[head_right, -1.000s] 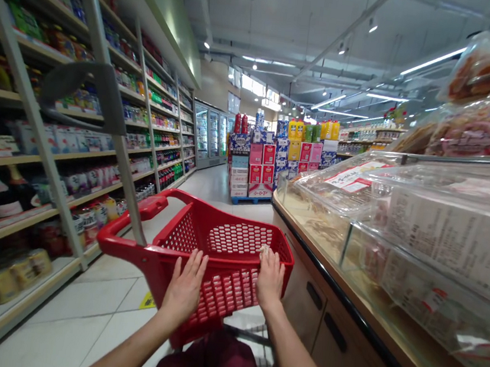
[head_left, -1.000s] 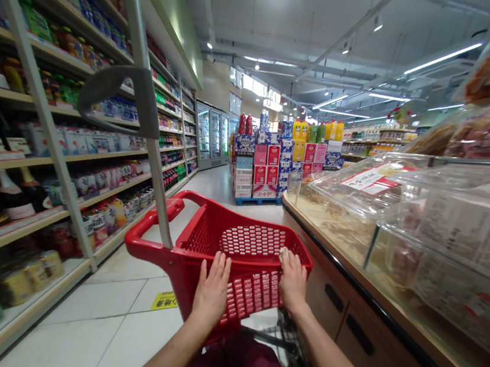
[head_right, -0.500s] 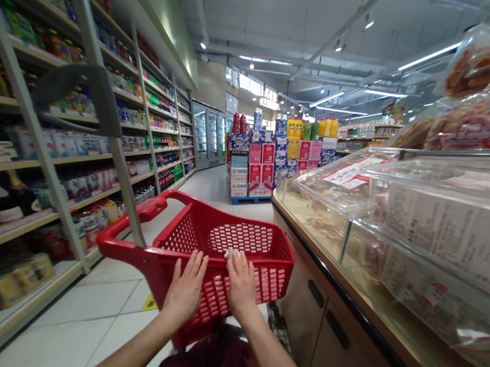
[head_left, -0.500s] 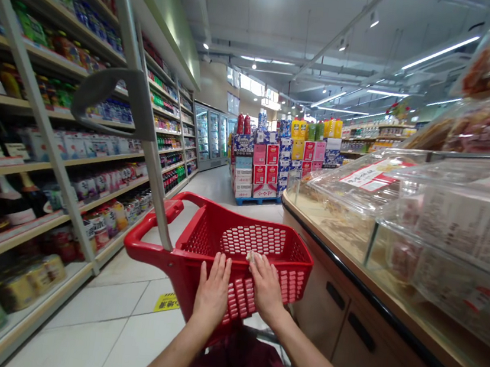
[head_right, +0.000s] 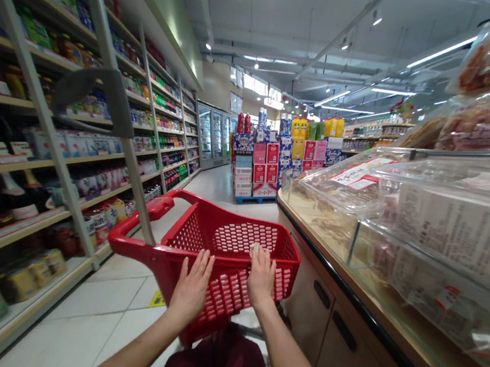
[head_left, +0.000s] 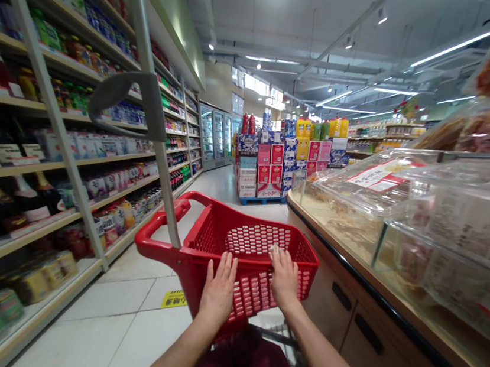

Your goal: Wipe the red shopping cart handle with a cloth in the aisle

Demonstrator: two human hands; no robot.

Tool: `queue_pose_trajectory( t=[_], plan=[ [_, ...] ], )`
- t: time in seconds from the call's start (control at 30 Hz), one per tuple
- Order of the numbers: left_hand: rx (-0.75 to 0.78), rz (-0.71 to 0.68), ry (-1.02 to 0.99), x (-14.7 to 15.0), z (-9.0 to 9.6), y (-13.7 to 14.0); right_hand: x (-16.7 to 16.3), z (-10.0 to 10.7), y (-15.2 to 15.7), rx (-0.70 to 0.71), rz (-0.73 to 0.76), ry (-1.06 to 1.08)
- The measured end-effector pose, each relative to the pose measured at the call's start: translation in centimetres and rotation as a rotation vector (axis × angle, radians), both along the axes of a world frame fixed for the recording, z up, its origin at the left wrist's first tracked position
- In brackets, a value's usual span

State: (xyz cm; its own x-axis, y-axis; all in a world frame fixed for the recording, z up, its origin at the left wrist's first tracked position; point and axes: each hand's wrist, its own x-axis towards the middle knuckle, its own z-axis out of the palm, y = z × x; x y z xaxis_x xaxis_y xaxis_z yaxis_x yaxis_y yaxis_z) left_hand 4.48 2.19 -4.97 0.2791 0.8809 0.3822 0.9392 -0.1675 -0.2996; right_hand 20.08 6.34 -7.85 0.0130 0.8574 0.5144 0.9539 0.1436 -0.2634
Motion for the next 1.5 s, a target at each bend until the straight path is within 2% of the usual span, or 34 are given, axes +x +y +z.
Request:
queue_pose_trajectory(
  t=[0.07,0.17,0.2,0.23,0.33,0.37,0.4,0.5,0.53,0.57,0.7,0.73,0.83,0.9,1.07,1.1,1.23,1.3,1.4,1.43,1.5],
  plan=[
    [0.003,0.011,-0.004,0.0,0.0,0.0,-0.2,-0.2,-0.3,0.028,0.042,-0.007],
    [0.005,0.011,0.002,0.1,0.0,-0.1,-0.2,-0.6,-0.7,0.08,0.258,-0.088],
    [0.002,0.007,0.004,0.1,0.1,-0.1,0.1,-0.6,-0.7,0.074,0.275,-0.098],
    [-0.001,0.005,0.006,0.1,0.1,-0.1,0.5,-0.6,-0.6,0.053,0.236,-0.085],
    [-0.002,0.005,0.002,0.2,0.1,-0.1,1.6,-0.3,-0.1,-0.023,-0.032,0.024],
    [0.004,0.008,-0.001,0.2,0.1,-0.1,1.6,-0.2,0.1,-0.028,-0.065,0.042],
    [0.009,0.01,-0.003,0.2,0.1,0.0,1.4,-0.2,0.1,-0.018,-0.036,0.036],
    [0.009,0.007,0.0,0.1,0.1,0.0,0.4,0.0,0.2,0.043,0.225,-0.062],
    [0.002,0.002,0.005,0.1,0.1,0.0,0.3,0.1,0.2,0.047,0.263,-0.081],
    [-0.004,-0.002,0.009,0.1,0.2,-0.1,0.4,0.2,0.2,0.037,0.245,-0.081],
    [-0.005,0.001,0.008,0.0,0.3,-0.1,1.2,0.4,0.4,-0.031,-0.028,0.018],
    [-0.001,0.004,0.005,0.0,0.2,-0.1,1.0,0.3,0.3,-0.024,-0.02,0.021],
    [0.012,0.001,0.007,0.0,0.1,0.0,0.2,-0.1,0.1,0.047,0.199,-0.05],
    [0.014,-0.009,0.014,-0.1,0.0,0.1,0.2,-0.3,0.1,0.066,0.266,-0.085],
    [0.0,-0.009,0.003,-0.1,0.2,-0.1,1.4,-0.3,0.3,-0.019,-0.033,0.016],
    [0.0,-0.006,0.003,0.0,0.3,-0.1,1.2,-0.3,0.2,-0.012,-0.015,0.011],
    [0.0,-0.008,0.021,0.0,0.4,-0.2,0.4,-0.1,-0.2,0.058,0.251,-0.094],
    [0.002,-0.012,0.03,-0.1,0.3,-0.2,0.8,0.1,-0.1,0.03,0.19,-0.077],
    [0.022,-0.004,0.038,-0.1,0.1,-0.1,1.3,0.3,0.1,-0.046,-0.039,0.013],
    [0.03,-0.001,0.038,-0.1,0.0,0.0,1.2,0.4,0.1,-0.05,-0.044,0.021],
    [0.046,-0.001,0.035,-0.1,-0.2,0.0,0.3,0.3,-0.1,-0.008,0.09,-0.017]
  ],
)
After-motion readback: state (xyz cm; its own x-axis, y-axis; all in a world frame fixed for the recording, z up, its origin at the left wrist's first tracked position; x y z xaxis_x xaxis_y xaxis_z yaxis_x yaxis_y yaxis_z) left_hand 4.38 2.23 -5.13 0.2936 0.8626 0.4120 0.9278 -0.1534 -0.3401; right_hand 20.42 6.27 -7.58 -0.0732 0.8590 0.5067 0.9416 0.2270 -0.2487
